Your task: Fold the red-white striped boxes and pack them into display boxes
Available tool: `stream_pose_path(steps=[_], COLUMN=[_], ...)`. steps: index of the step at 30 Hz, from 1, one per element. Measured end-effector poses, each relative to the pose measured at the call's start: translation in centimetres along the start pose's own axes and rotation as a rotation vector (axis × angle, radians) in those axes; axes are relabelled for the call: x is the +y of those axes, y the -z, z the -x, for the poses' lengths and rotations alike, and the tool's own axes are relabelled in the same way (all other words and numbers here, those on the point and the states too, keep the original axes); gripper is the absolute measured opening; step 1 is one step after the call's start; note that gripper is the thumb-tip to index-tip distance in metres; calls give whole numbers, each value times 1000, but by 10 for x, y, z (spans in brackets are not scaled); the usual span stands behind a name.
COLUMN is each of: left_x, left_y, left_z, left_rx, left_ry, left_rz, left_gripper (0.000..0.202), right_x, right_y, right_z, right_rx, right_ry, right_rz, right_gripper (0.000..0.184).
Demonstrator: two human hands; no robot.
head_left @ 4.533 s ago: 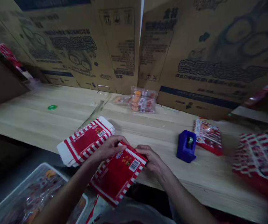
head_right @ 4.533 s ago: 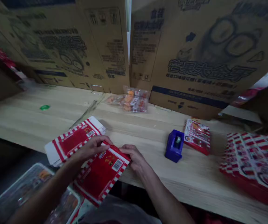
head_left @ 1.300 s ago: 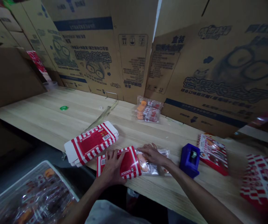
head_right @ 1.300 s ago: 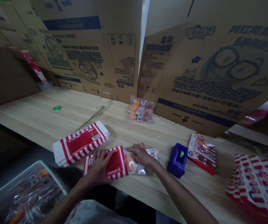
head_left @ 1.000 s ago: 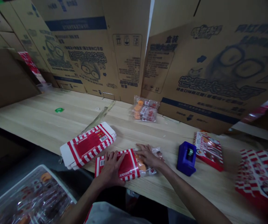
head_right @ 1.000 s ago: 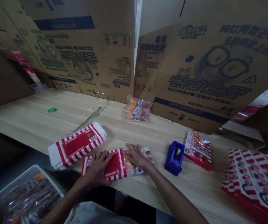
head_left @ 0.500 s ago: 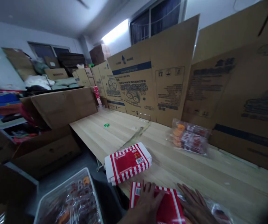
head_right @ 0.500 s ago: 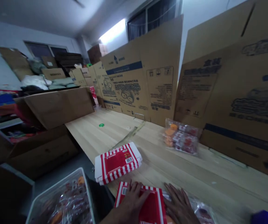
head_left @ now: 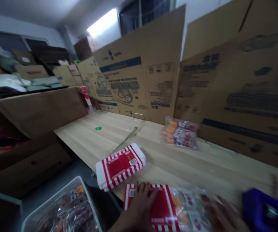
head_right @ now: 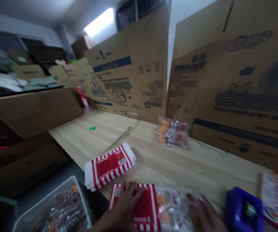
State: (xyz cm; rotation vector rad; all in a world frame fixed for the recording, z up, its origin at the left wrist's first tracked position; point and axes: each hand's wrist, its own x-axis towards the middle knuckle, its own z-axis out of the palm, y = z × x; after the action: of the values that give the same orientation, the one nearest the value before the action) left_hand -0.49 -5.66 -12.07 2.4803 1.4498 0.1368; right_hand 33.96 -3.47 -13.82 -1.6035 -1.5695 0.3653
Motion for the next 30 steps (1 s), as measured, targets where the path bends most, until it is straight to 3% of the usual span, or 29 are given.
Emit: stream_pose_path(steps=[2, 4, 6, 8, 10, 13, 15, 19, 23, 26, 30], left_x=[7, 13, 16, 18, 21, 34, 48, 66, 56, 48, 48], left_y=[7, 15, 21, 26, 32, 40, 43, 37, 21, 11, 2], left_z=[3, 5, 4, 2, 1, -2, -4, -3, 0, 3, 9], left_rx=[44, 65, 74, 94, 138, 261, 341, 393, 328, 237, 200], left_ry=[-3, 6, -2, 1, 54, 218, 298, 273, 173, 112, 73], left_rz=[-11, -39, -64, -84, -102, -101, -71, 160, 731, 1017, 1139], left_gripper=[128, 128, 120, 111, 105, 104, 110, 106, 76, 70, 62], right_x=[-23, -53, -81, -100, -111, -118, -123, -130, -120, -106, -95], right_y=[-15, -36, -56, -67, -68, -62, -59, -55, -41, -34, -30], right_z=[19, 37, 51, 61, 68, 75, 75, 65, 62, 70, 84], right_rx=[-86, -270, -392, -406, -269, 71, 149, 144, 17, -72, -122], right_ry=[-62, -173, -148, -146, -194, -272, -309, -409, -489, -455, -357], right_rz=[-31, -337, -524, -598, -622, -646, -752, -882, -944, -907, -738], right_gripper=[55, 53, 54, 56, 50, 32, 35, 38, 38, 49, 46])
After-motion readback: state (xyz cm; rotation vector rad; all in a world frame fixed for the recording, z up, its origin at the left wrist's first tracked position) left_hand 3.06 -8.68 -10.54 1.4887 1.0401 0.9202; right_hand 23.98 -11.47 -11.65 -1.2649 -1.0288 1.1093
